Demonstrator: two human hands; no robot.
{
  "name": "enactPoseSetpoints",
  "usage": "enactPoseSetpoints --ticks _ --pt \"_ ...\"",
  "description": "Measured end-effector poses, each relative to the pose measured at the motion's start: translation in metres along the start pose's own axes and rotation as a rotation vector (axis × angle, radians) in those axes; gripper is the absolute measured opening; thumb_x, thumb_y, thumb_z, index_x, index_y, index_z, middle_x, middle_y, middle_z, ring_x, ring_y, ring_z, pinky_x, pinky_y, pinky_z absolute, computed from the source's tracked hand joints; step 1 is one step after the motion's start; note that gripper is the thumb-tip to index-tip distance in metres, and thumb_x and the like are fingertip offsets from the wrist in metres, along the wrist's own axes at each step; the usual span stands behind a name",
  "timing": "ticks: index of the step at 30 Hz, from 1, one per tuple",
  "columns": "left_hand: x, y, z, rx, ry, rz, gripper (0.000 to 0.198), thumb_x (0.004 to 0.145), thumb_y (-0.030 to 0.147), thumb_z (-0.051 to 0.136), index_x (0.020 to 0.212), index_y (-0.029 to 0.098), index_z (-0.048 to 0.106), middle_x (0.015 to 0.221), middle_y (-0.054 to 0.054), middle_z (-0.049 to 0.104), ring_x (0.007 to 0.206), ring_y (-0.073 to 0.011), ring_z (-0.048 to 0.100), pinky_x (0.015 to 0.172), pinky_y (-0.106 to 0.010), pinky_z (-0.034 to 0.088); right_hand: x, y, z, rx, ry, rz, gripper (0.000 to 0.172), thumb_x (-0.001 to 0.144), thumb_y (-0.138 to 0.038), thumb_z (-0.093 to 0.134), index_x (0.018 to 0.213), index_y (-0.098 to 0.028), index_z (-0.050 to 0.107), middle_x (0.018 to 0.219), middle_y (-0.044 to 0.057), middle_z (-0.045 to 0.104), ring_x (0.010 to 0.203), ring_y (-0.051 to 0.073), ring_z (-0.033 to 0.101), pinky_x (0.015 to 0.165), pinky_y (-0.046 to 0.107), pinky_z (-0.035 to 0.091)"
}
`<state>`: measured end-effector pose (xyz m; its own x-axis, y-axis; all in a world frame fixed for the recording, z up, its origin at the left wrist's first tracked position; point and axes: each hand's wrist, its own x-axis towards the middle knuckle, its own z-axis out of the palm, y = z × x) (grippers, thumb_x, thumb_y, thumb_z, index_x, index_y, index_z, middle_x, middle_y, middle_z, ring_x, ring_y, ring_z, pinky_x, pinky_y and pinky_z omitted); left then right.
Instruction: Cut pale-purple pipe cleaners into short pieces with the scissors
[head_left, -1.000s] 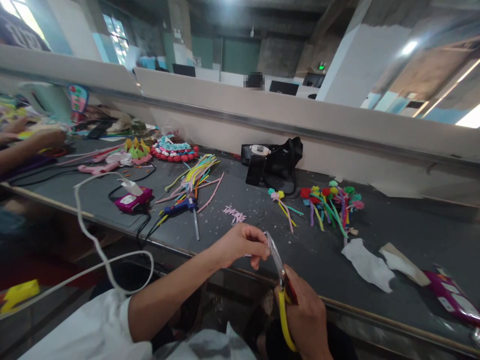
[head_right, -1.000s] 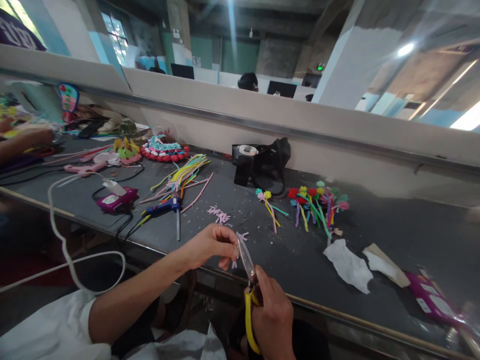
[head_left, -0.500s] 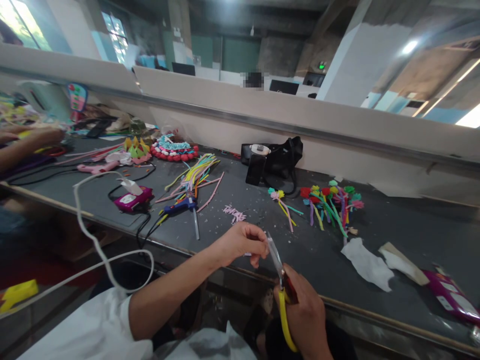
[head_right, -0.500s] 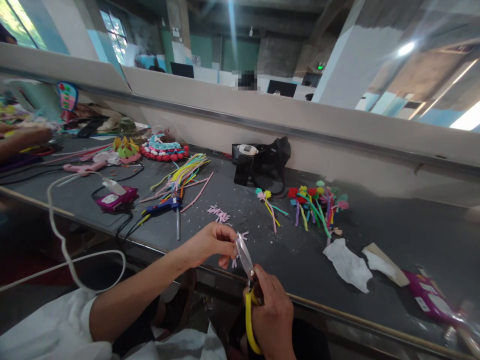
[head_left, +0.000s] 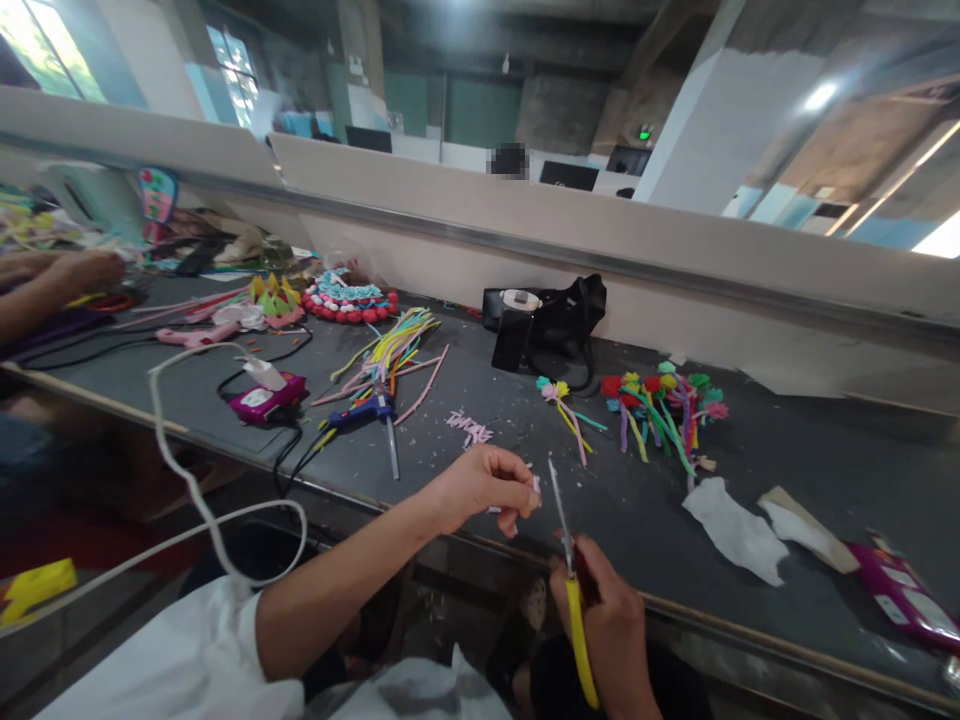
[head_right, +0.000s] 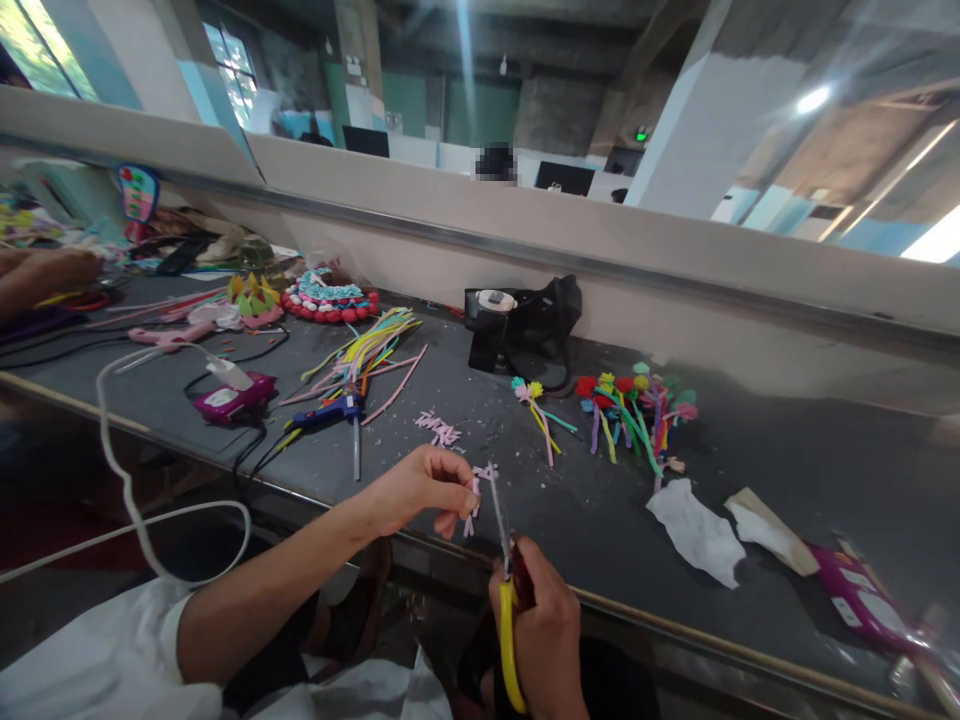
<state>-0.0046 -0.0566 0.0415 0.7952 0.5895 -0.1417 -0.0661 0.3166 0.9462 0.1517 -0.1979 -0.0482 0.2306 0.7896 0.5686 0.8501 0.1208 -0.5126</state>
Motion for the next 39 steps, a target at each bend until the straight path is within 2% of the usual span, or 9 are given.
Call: enactPoseSetpoints --ticks 4,8,14,17,20,30,39 --pt "0.001 -0.001 0.0 -0.021 0.02 0.017 0.017 0.061 0.022 0.077 0.062 0.011 0.064 0.053 0.002 0.061 0.037 -0.006 0.048 0.044 -0.022 0.051 0.01 -0.005 -0.004 0.079 0.014 0.091 0.023 0.085 -0.032 0.054 0.096 -0.017 0.068 0.084 0.003 0.073 0.07 0.014 0.069 0.065 0.02 0.053" --pt "0.002 -0.004 0.002 -0.016 0.034 0.045 0.017 0.062 0.023 0.076 0.062 0.011 0.064 0.05 0.002 0.059 0.038 -0.0059 0.049 0.043 -0.02 0.048 0.019 -0.011 -0.005 0.14 -0.007 0.16 0.026 0.085 -0.035 0.056 0.1 -0.018 0.068 0.087 0.003 0.073 0.068 0.014 0.069 0.063 0.02 0.054" --pt "0.0 -0.002 -0.001 -0.088 0.035 0.039 0.016 0.061 0.022 0.076 0.066 0.011 0.065 0.054 0.002 0.062 0.037 -0.0066 0.048 0.044 -0.023 0.049 0.016 -0.007 0.002 0.116 -0.049 0.068 0.03 0.086 -0.031 0.055 0.111 -0.017 0.062 0.101 0.007 0.071 0.086 0.018 0.068 0.077 0.026 0.054" --pt "-0.002 0.0 -0.004 -0.076 -0.001 0.021 0.015 0.06 0.02 0.076 0.065 0.011 0.065 0.052 0.001 0.06 0.036 -0.0065 0.048 0.043 -0.022 0.048 0.009 -0.002 0.005 0.088 -0.094 0.018 0.032 0.085 -0.025 0.055 0.115 -0.015 0.06 0.102 0.009 0.069 0.09 0.019 0.067 0.077 0.028 0.054" --pt "-0.003 0.0 -0.004 -0.064 -0.021 0.011 0.012 0.06 0.018 0.074 0.063 0.01 0.066 0.051 0.001 0.06 0.037 -0.0061 0.048 0.043 -0.021 0.047 0.006 -0.002 0.005 0.042 -0.085 -0.039 0.033 0.084 -0.022 0.054 0.116 -0.016 0.058 0.102 0.009 0.068 0.092 0.02 0.066 0.077 0.031 0.055" --pt "-0.002 -0.002 -0.001 -0.052 -0.051 0.024 0.008 0.06 0.016 0.071 0.062 0.01 0.066 0.05 0.002 0.059 0.037 -0.0057 0.046 0.044 -0.021 0.048 0.012 -0.007 -0.001 -0.022 -0.024 -0.103 0.03 0.086 -0.023 0.052 0.114 -0.016 0.059 0.097 0.009 0.07 0.086 0.02 0.068 0.072 0.031 0.056" --pt "-0.002 -0.003 -0.002 -0.044 -0.063 -0.01 0.014 0.059 0.021 0.075 0.063 0.011 0.067 0.05 0.002 0.06 0.037 -0.0058 0.047 0.044 -0.021 0.048 0.009 -0.005 -0.001 -0.025 0.009 -0.152 0.029 0.085 -0.02 0.051 0.111 -0.015 0.062 0.092 0.008 0.071 0.081 0.019 0.069 0.071 0.03 0.056"
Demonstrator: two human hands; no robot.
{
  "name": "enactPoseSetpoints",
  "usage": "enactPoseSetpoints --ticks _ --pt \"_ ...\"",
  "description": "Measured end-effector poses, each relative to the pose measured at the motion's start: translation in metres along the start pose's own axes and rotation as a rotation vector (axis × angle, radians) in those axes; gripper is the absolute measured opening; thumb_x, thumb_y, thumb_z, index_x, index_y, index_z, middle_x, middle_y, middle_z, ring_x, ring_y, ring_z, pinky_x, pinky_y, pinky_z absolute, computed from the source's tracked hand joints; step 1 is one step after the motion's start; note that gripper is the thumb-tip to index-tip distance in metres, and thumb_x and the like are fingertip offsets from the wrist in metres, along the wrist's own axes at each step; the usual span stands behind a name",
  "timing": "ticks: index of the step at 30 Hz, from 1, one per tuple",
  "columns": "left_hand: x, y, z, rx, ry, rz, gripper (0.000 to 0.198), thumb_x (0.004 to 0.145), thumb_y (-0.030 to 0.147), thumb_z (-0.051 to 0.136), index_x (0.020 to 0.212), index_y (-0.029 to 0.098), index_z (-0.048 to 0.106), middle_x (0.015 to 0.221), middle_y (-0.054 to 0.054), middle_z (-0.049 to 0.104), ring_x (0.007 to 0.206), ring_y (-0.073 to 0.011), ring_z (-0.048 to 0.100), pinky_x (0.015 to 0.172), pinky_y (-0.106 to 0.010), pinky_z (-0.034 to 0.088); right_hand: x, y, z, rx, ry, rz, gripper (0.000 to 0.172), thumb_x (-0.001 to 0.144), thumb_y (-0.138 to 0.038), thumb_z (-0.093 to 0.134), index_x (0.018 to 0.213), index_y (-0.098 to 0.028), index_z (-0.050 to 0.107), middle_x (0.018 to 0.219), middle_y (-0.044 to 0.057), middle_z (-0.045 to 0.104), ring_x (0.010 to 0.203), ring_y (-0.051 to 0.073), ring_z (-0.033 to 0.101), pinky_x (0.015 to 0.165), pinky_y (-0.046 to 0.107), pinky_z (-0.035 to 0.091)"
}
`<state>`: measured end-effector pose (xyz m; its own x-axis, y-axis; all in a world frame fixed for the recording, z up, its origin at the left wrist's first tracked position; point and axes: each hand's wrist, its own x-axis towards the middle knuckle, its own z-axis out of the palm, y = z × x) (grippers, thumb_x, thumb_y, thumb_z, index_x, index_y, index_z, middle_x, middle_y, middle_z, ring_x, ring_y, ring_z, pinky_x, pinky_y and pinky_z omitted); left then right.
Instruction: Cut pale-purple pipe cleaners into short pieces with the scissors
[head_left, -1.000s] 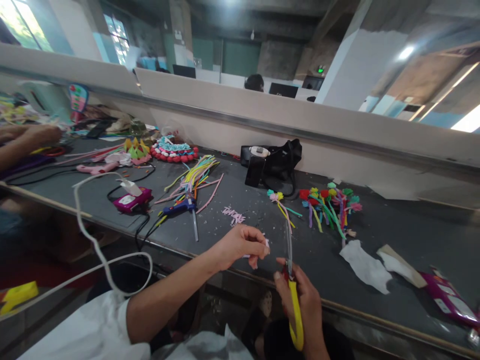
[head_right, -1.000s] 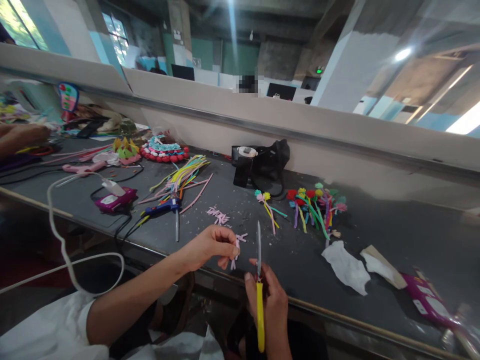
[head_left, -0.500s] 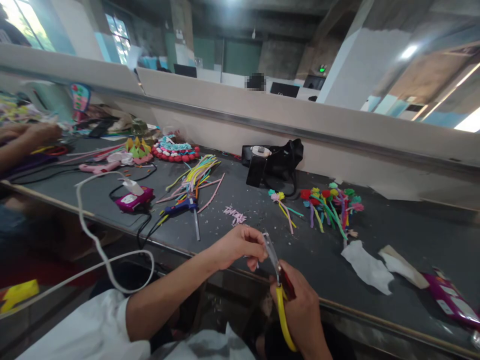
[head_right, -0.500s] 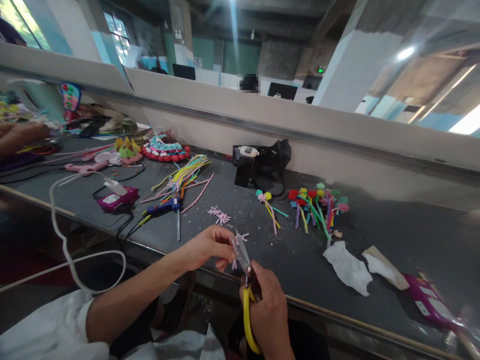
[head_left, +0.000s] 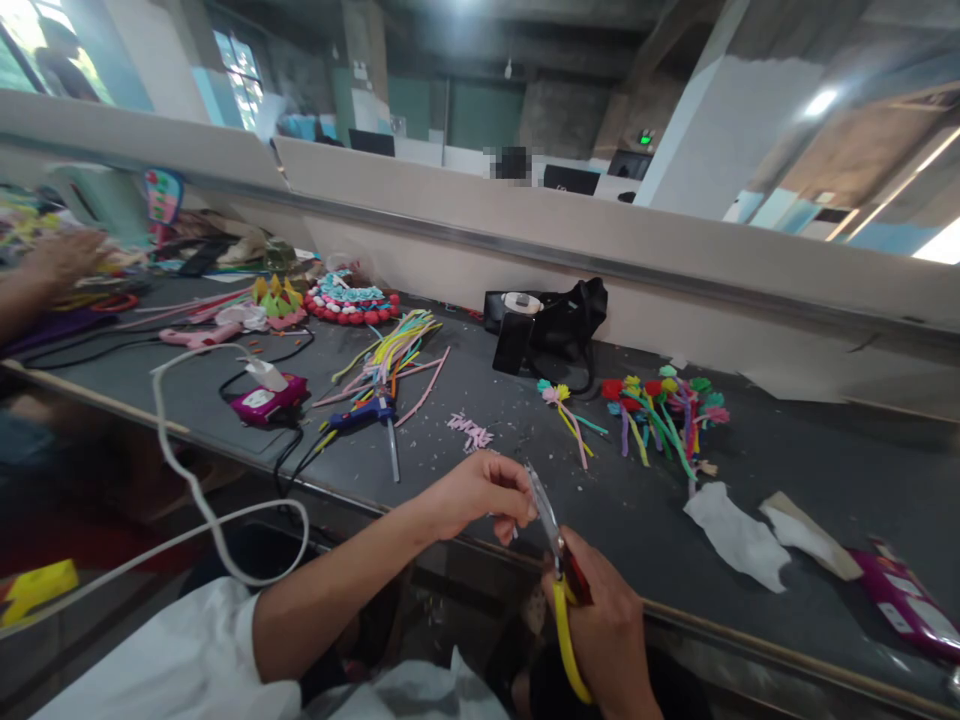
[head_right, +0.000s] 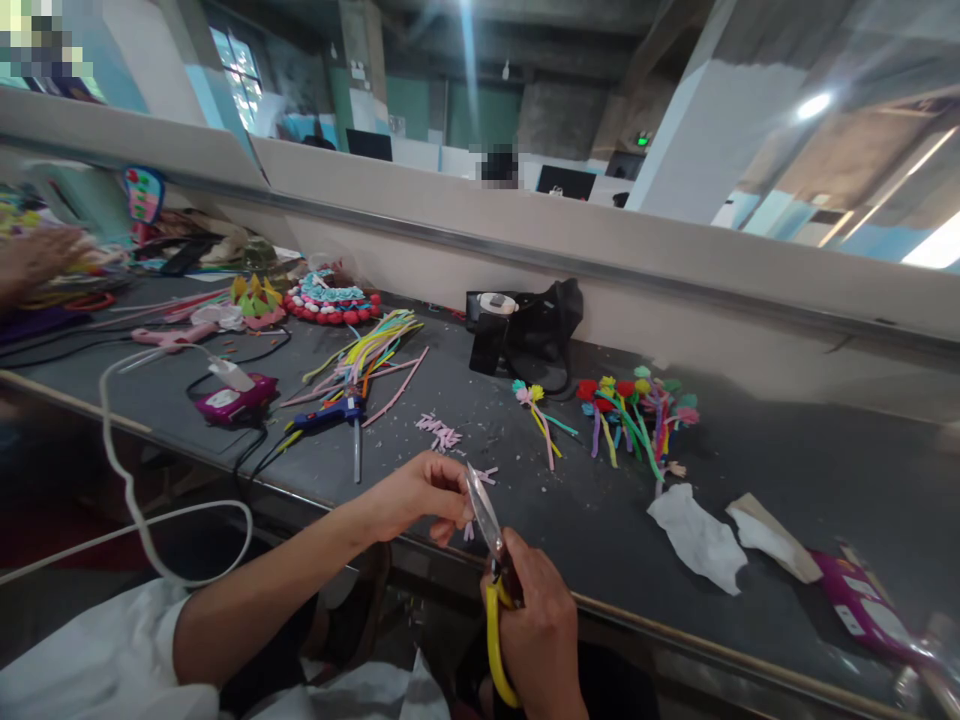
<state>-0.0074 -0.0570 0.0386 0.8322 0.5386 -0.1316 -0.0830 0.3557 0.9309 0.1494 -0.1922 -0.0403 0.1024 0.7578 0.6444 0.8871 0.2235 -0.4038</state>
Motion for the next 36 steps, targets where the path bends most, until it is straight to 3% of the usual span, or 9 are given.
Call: enactPoseSetpoints --ticks 13,19,25,28,32,36 --pt "0.0 0.0 -0.002 0.023 0.004 -0.001 0.009 0.058 0.017 0.072 0.061 0.011 0.067 0.048 0.003 0.058 0.037 -0.006 0.047 0.043 -0.021 0.046 -0.003 0.0 0.003 0.021 -0.014 0.042 0.029 0.084 -0.021 0.052 0.111 -0.016 0.061 0.094 0.008 0.071 0.083 0.019 0.069 0.073 0.03 0.056" --pt "0.0 -0.004 -0.003 0.004 0.017 0.026 0.012 0.059 0.018 0.074 0.062 0.011 0.065 0.049 0.003 0.058 0.037 -0.0065 0.048 0.044 -0.021 0.048 -0.001 -0.007 0.007 0.113 -0.052 0.144 0.027 0.083 -0.024 0.053 0.108 -0.018 0.063 0.091 0.005 0.071 0.079 0.017 0.068 0.07 0.026 0.054" --pt "-0.001 -0.005 -0.001 -0.008 0.026 0.008 0.018 0.06 0.023 0.077 0.066 0.011 0.064 0.054 0.002 0.062 0.038 -0.0054 0.048 0.046 -0.021 0.048 0.008 -0.011 0.009 0.316 -0.141 0.356 0.02 0.084 -0.035 0.057 0.088 -0.018 0.067 0.073 0.001 0.069 0.06 0.013 0.063 0.057 0.02 0.05" --pt "-0.001 -0.008 0.0 0.019 0.075 0.027 0.018 0.061 0.023 0.076 0.067 0.012 0.064 0.053 0.003 0.06 0.038 -0.0056 0.048 0.045 -0.021 0.047 0.009 -0.012 0.011 0.452 -0.125 0.527 0.03 0.082 -0.041 0.06 0.099 -0.017 0.067 0.072 0.001 0.067 0.054 0.013 0.06 0.05 0.021 0.048" --pt "0.0 -0.015 0.002 0.115 0.124 0.027 0.016 0.063 0.023 0.073 0.068 0.012 0.064 0.051 0.004 0.056 0.04 -0.0055 0.046 0.043 -0.018 0.041 0.015 -0.017 0.009 0.732 -0.102 0.769 0.054 0.083 -0.047 0.061 0.128 -0.018 0.052 0.061 -0.005 0.056 0.041 0.01 0.048 0.037 0.019 0.04" --pt "0.001 -0.023 0.004 0.272 0.159 -0.01 0.015 0.063 0.025 0.069 0.071 0.013 0.064 0.053 0.007 0.051 0.044 -0.0057 0.043 0.042 -0.017 0.039 0.034 -0.023 0.004 0.631 0.036 0.733 0.058 0.077 -0.045 0.068 0.127 -0.02 0.051 0.08 0.0 0.063 0.053 0.01 0.056 0.05 0.021 0.049"
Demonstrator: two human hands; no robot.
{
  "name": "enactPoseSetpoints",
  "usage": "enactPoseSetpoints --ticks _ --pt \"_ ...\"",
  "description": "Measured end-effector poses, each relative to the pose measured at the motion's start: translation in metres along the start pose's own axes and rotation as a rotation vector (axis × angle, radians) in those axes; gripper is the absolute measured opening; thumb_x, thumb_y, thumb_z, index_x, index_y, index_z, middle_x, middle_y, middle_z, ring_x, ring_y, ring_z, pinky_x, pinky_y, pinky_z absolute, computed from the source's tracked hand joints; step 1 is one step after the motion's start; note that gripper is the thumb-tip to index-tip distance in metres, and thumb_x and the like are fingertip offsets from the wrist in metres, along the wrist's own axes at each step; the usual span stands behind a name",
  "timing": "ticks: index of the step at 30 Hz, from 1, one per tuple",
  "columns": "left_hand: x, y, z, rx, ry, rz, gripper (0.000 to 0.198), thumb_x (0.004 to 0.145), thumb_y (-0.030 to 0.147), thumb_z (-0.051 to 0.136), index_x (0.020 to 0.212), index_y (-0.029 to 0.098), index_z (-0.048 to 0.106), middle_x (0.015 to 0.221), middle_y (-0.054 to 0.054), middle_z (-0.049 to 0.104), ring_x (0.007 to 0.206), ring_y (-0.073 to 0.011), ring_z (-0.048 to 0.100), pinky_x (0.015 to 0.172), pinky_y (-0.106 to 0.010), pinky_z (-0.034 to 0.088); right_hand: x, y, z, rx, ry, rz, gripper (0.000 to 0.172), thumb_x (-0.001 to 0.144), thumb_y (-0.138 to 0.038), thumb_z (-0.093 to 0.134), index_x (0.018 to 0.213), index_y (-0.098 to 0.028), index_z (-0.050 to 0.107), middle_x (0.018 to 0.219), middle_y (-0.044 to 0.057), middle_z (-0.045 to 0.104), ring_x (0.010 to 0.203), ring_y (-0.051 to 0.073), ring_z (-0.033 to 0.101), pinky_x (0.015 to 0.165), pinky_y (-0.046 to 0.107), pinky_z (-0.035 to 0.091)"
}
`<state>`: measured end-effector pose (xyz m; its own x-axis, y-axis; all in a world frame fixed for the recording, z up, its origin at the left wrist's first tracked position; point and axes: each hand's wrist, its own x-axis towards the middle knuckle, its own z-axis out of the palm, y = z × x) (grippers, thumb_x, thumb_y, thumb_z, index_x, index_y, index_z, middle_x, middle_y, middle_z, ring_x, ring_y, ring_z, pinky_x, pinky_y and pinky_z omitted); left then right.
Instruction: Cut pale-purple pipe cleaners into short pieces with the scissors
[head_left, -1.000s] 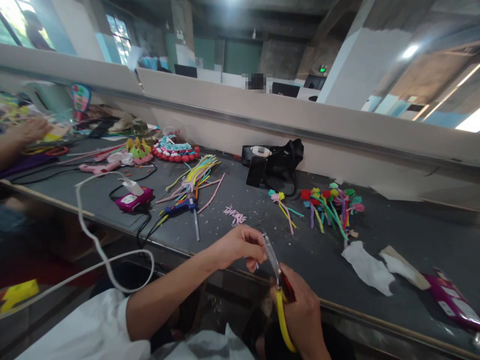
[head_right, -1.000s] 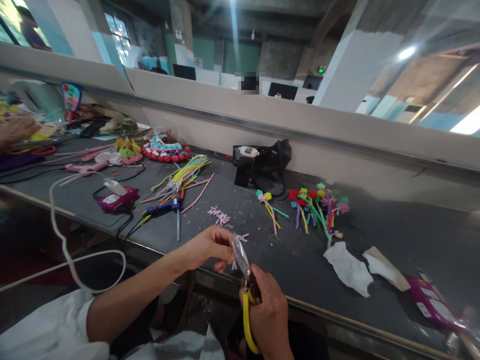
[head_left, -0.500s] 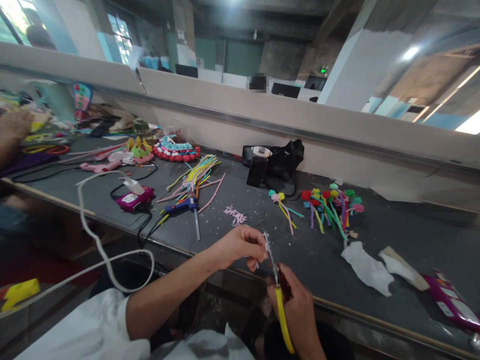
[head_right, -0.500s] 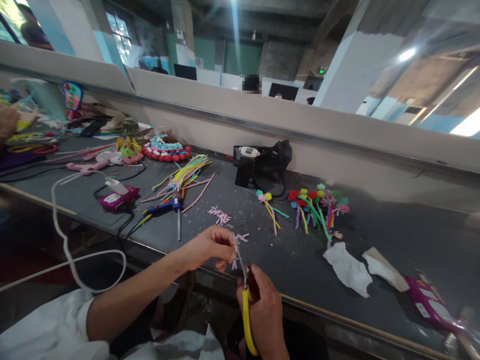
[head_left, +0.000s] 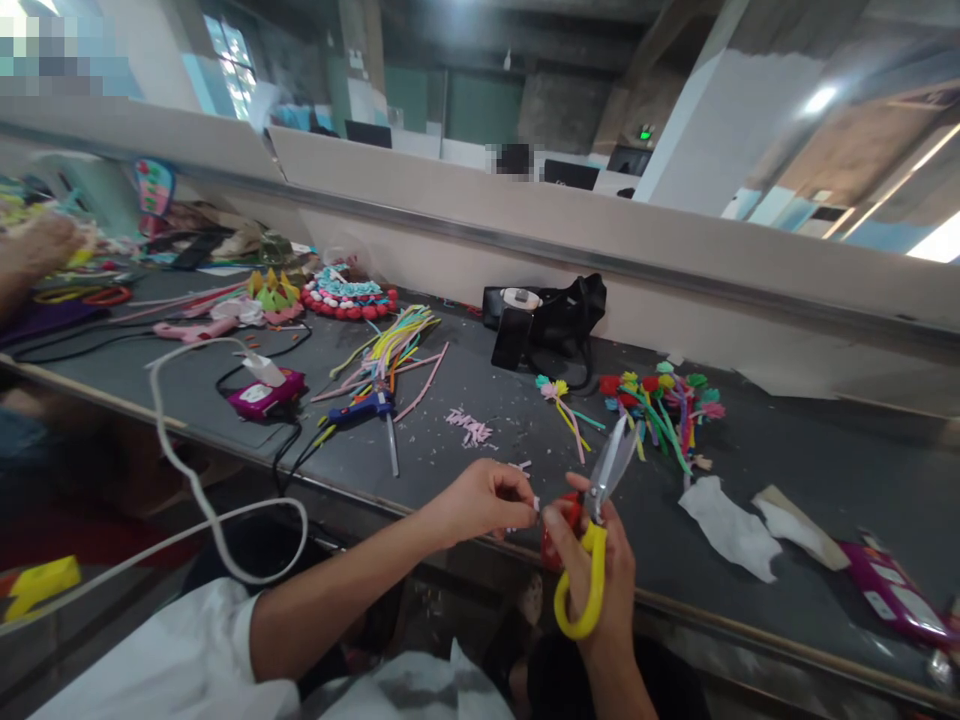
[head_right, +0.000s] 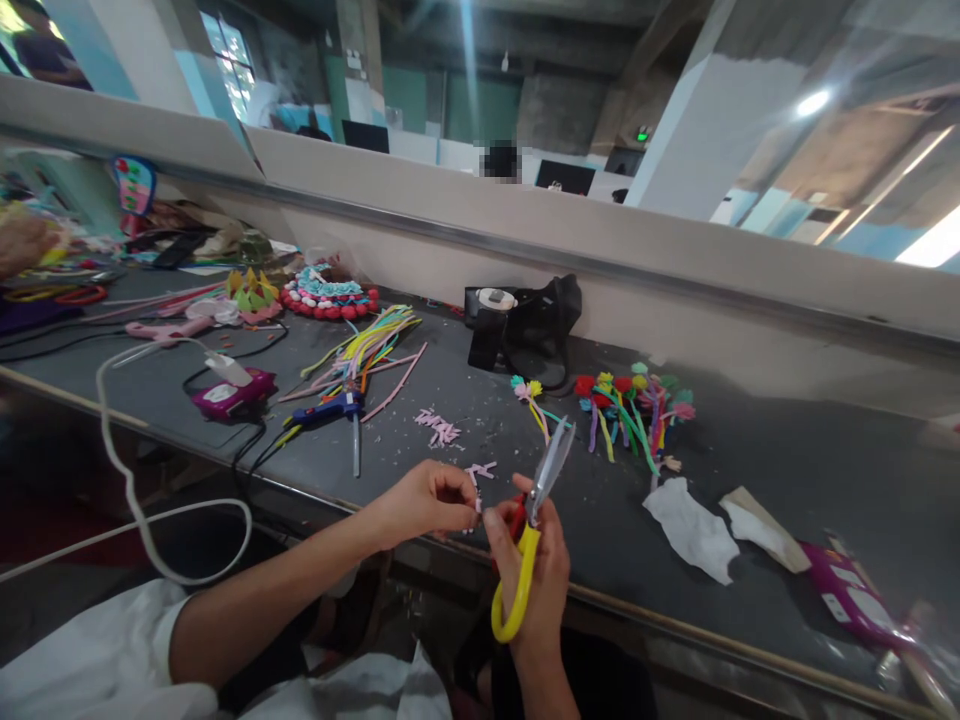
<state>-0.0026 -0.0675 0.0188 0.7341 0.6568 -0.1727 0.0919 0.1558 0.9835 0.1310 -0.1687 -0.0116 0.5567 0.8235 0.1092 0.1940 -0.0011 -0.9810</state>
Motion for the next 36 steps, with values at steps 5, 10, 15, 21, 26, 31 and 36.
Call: enactPoseSetpoints --ticks 5,10,15,21,26,31,36 --pt "-0.001 -0.006 0.002 0.124 -0.015 -0.006 0.015 0.066 0.028 0.064 0.07 0.013 0.063 0.054 0.007 0.049 0.048 -0.0069 0.042 0.042 -0.018 0.04 0.011 -0.008 0.005 0.048 -0.052 -0.07 0.051 0.077 -0.04 0.069 0.122 -0.022 0.054 0.08 -0.001 0.064 0.06 0.011 0.058 0.058 0.023 0.051" --pt "0.0 -0.008 0.001 0.116 -0.034 -0.018 0.015 0.065 0.028 0.063 0.07 0.013 0.063 0.055 0.006 0.051 0.048 -0.0073 0.044 0.042 -0.018 0.04 0.009 -0.006 0.007 0.038 -0.044 -0.125 0.045 0.079 -0.038 0.064 0.12 -0.02 0.056 0.08 0.001 0.066 0.059 0.011 0.059 0.057 0.024 0.05" --pt "0.002 -0.006 0.003 0.044 -0.051 -0.045 0.014 0.062 0.027 0.065 0.067 0.014 0.062 0.051 0.007 0.049 0.044 -0.0061 0.042 0.041 -0.017 0.04 0.009 -0.012 0.006 -0.01 -0.043 -0.126 0.044 0.076 -0.038 0.067 0.116 -0.021 0.058 0.079 -0.001 0.066 0.063 0.012 0.061 0.061 0.024 0.051" --pt "-0.001 0.0 0.002 -0.163 -0.112 -0.104 0.014 0.061 0.025 0.07 0.066 0.014 0.063 0.049 0.005 0.054 0.038 -0.006 0.042 0.041 -0.02 0.041 0.011 -0.014 0.003 -0.067 0.088 -0.05 0.045 0.075 -0.044 0.068 0.114 -0.021 0.06 0.08 0.0 0.066 0.057 0.011 0.058 0.056 0.023 0.049" --pt "-0.001 -0.003 -0.001 -0.214 -0.026 -0.026 0.02 0.063 0.03 0.076 0.071 0.014 0.067 0.049 0.005 0.054 0.039 -0.0051 0.041 0.041 -0.018 0.036 0.002 -0.006 0.001 0.03 0.029 0.044 0.051 0.077 -0.047 0.068 0.12 -0.021 0.056 0.075 -0.002 0.063 0.05 0.009 0.054 0.049 0.022 0.046" --pt "0.003 -0.009 -0.004 -0.083 0.032 0.041 0.025 0.065 0.035 0.077 0.076 0.013 0.07 0.059 0.002 0.059 0.048 -0.0061 0.045 0.044 -0.017 0.036 -0.007 0.001 0.011 0.245 -0.039 0.166 0.058 0.074 -0.046 0.073 0.123 -0.022 0.054 0.074 -0.003 0.062 0.049 0.009 0.053 0.045 0.021 0.045" --pt "0.002 -0.006 -0.009 0.001 -0.069 0.227 0.019 0.072 0.031 0.074 0.077 0.013 0.072 0.069 -0.001 0.063 0.062 -0.0094 0.054 0.06 -0.02 0.042 -0.004 0.007 0.016 0.515 -0.112 0.24 0.056 0.074 -0.04 0.075 0.122 -0.024 0.052 0.066 -0.004 0.061 0.048 0.009 0.053 0.045 0.02 0.043"
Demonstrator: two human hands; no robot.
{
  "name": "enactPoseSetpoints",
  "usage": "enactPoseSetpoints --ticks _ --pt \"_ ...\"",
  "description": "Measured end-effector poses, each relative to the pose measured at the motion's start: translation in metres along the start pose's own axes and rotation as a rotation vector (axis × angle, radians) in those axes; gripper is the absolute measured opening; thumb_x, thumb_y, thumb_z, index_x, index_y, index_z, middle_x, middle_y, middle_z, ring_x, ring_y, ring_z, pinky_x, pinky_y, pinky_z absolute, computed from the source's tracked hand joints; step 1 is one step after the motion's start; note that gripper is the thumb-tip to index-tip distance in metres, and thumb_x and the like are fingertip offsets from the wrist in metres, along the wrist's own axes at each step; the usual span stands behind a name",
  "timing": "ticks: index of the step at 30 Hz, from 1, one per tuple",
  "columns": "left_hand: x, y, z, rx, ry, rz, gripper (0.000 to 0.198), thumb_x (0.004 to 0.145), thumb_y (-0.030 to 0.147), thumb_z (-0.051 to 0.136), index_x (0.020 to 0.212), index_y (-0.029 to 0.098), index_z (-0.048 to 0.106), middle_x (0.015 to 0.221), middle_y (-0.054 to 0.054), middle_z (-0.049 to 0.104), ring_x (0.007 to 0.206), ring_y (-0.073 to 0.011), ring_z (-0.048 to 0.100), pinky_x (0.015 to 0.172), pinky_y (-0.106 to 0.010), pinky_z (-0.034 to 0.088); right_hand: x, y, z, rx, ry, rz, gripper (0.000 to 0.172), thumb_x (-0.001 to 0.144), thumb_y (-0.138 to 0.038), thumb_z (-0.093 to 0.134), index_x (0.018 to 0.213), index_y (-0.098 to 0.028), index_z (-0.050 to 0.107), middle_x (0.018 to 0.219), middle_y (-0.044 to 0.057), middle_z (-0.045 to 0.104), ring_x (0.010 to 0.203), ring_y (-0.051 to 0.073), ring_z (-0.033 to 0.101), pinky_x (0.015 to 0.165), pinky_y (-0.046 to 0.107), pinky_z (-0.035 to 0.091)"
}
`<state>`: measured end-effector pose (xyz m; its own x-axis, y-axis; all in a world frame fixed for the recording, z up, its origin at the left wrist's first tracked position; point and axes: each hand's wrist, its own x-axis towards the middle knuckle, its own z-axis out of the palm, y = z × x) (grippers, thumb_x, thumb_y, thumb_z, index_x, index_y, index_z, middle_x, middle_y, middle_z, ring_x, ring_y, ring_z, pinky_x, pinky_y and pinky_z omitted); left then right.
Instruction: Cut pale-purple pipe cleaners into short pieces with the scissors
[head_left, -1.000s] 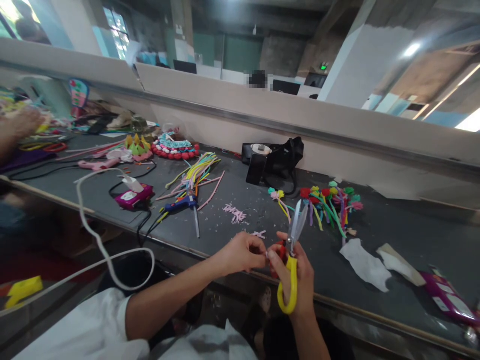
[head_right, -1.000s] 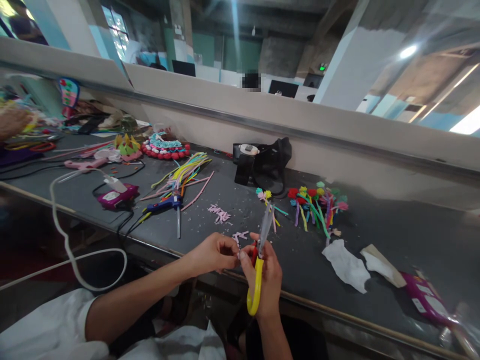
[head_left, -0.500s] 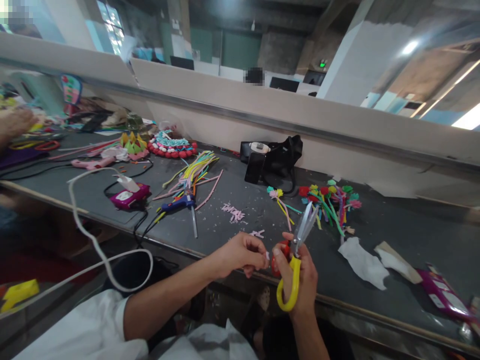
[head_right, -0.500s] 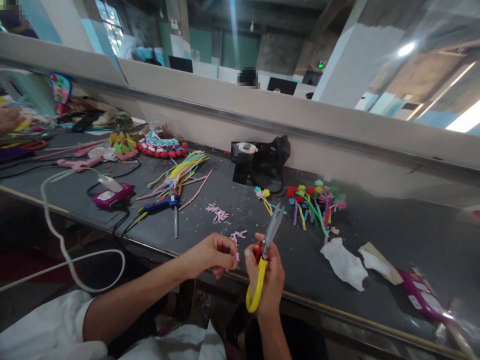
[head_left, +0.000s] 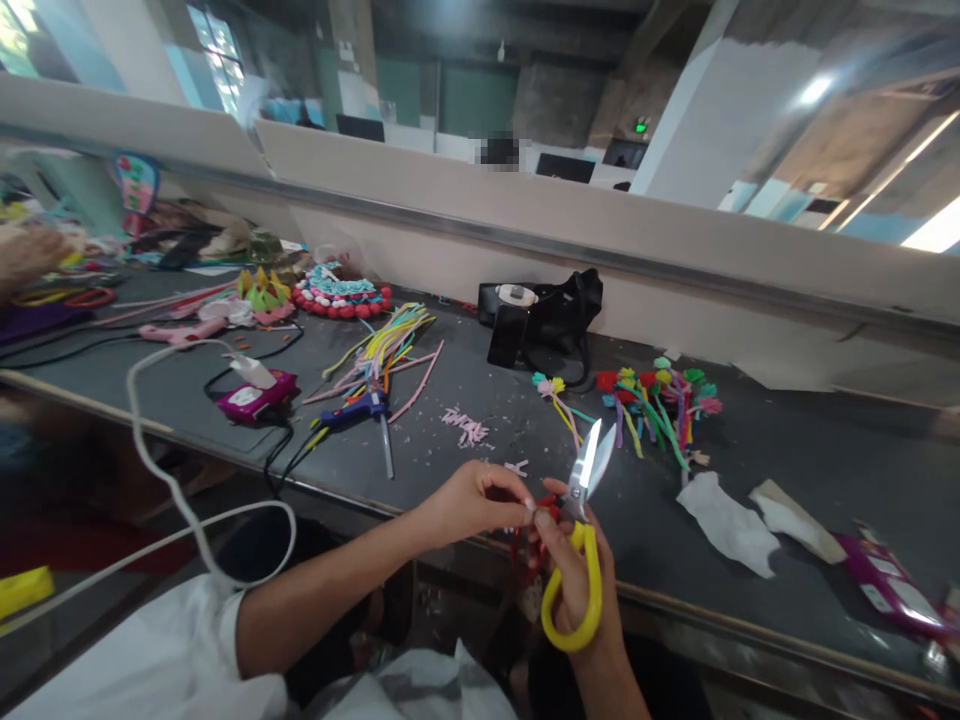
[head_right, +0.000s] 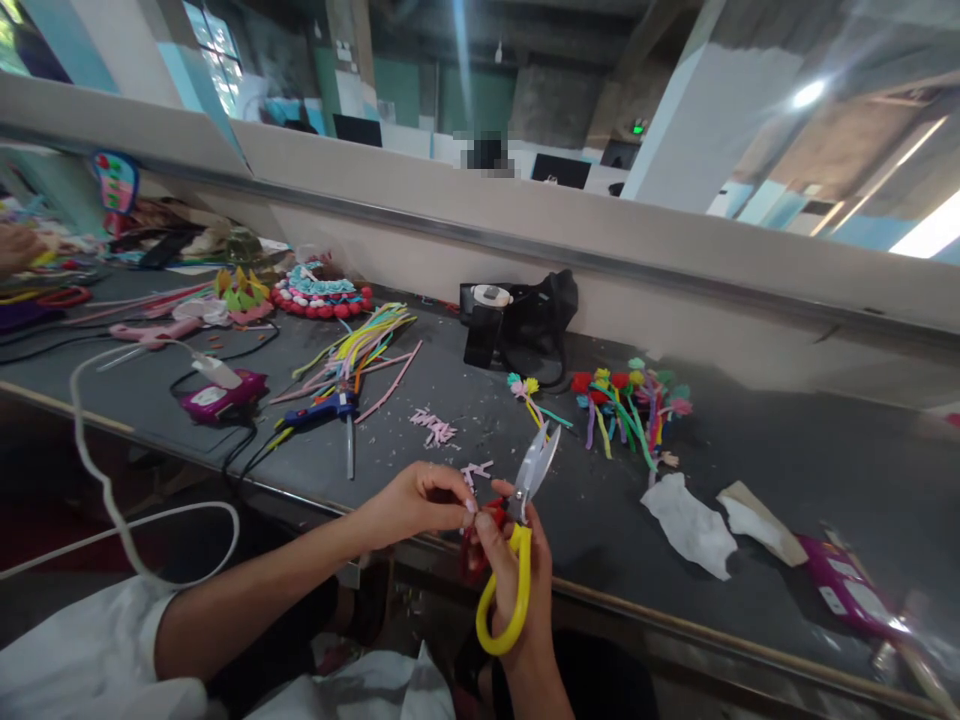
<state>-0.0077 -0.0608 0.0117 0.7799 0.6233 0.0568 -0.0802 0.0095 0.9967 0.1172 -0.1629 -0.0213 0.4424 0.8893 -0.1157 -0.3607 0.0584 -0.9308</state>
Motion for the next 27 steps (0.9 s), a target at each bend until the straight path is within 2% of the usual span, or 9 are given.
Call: enactPoseSetpoints --ticks 5,11,15,19,22,27 --pt "-0.002 0.001 -0.005 0.229 -0.012 0.21 0.017 0.077 0.028 0.07 0.081 0.013 0.074 0.072 -0.004 0.064 0.068 -0.0121 0.057 0.064 -0.022 0.042 0.003 0.002 -0.003 0.157 -0.055 0.133 0.057 0.069 -0.035 0.08 0.118 -0.026 0.052 0.064 -0.005 0.06 0.048 0.008 0.051 0.044 0.019 0.042" --pt "-0.005 0.001 -0.001 0.297 0.074 0.246 0.016 0.077 0.028 0.07 0.079 0.013 0.075 0.067 -0.003 0.063 0.065 -0.0115 0.055 0.062 -0.023 0.04 0.0 0.001 -0.001 0.126 -0.002 0.084 0.057 0.068 -0.035 0.081 0.117 -0.025 0.053 0.065 -0.006 0.06 0.048 0.008 0.052 0.044 0.019 0.042" --pt "-0.005 0.003 0.006 0.188 0.146 0.141 0.018 0.072 0.031 0.074 0.075 0.014 0.074 0.067 -0.003 0.063 0.064 -0.0113 0.055 0.06 -0.021 0.04 -0.001 -0.001 0.001 0.123 0.034 0.044 0.058 0.068 -0.035 0.08 0.118 -0.025 0.052 0.067 -0.006 0.059 0.048 0.008 0.052 0.044 0.02 0.043" --pt "-0.005 0.0 0.014 -0.116 0.174 -0.033 0.023 0.067 0.033 0.078 0.077 0.013 0.072 0.07 -0.003 0.067 0.064 -0.0124 0.059 0.06 -0.022 0.044 0.0 -0.001 0.004 0.103 0.087 0.021 0.061 0.069 -0.037 0.078 0.122 -0.025 0.049 0.072 -0.005 0.06 0.048 0.008 0.053 0.044 0.02 0.043" --pt "-0.005 -0.003 0.02 -0.258 0.228 -0.132 0.027 0.067 0.036 0.078 0.079 0.013 0.071 0.063 -0.001 0.066 0.056 -0.0114 0.058 0.054 -0.022 0.042 0.0 -0.001 0.007 0.098 0.13 0.003 0.065 0.069 -0.039 0.077 0.126 -0.026 0.048 0.074 -0.005 0.06 0.051 0.009 0.055 0.047 0.021 0.046" --pt "-0.003 -0.005 0.026 -0.32 0.327 -0.134 0.026 0.064 0.034 0.079 0.076 0.012 0.07 0.06 0.001 0.062 0.05 -0.0083 0.053 0.05 -0.02 0.04 -0.003 -0.007 0.015 0.016 0.188 -0.082 0.067 0.071 -0.038 0.077 0.129 -0.024 0.047 0.078 -0.003 0.062 0.055 0.011 0.059 0.052 0.023 0.051"
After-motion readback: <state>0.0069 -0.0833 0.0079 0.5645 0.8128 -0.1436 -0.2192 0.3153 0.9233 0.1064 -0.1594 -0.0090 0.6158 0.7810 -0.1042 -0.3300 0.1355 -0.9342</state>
